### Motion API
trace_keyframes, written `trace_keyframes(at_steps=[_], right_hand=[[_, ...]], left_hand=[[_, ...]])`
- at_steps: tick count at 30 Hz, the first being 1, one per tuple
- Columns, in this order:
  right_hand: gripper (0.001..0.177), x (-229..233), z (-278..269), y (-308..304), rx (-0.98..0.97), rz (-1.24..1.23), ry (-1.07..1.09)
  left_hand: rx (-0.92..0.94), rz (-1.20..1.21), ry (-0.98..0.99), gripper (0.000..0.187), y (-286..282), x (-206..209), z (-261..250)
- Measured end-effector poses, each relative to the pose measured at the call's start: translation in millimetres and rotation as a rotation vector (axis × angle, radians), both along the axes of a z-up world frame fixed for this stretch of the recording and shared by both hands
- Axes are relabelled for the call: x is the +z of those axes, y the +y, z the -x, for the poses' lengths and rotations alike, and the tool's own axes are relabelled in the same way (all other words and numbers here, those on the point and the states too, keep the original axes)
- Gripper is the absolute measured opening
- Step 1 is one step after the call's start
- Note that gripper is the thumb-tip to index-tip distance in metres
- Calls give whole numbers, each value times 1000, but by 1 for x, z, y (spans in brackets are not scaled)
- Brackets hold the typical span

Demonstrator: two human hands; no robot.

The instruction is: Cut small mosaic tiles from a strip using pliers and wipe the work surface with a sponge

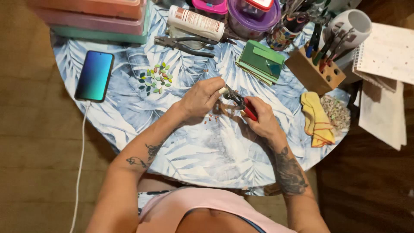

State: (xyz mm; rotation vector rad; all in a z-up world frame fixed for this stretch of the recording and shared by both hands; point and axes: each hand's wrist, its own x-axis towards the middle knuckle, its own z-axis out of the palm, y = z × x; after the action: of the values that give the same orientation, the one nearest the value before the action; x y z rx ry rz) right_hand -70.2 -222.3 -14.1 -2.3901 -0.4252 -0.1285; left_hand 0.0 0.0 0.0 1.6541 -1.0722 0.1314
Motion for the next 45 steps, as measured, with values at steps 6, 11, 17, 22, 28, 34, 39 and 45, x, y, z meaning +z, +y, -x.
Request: trace_keyframes(at_steps=[6,11,17,22,28,34,39,45], right_hand=[[49,-3,2,-2,-23,34,-8],[47,-5,2,0,-39,31,-7],[43,-2,4,5,-74,9,-11],[41,-3,5,6,-93,13,-7],[39,-1,4,8,-84,14,-39],[25,-32,3,-9,-143,23,-91],[37,4,3,12,-54,18,-152],[43,6,3,11,-10,-9,-135]], left_hand=[[1,42,14,14,-2,-20,-4],[22,73,19,14,-4,-25,-4],[3,80,31,14,-7,-33,-7],[-6,86,29,16,-9,-37,-8],[8,69,30,17,-9,-38,-9],[-1,126,59,18,-10,-39,-8],[-8,133,50,19,-10,-41,-12],[-46,127,84,21,-11,-42,-14]])
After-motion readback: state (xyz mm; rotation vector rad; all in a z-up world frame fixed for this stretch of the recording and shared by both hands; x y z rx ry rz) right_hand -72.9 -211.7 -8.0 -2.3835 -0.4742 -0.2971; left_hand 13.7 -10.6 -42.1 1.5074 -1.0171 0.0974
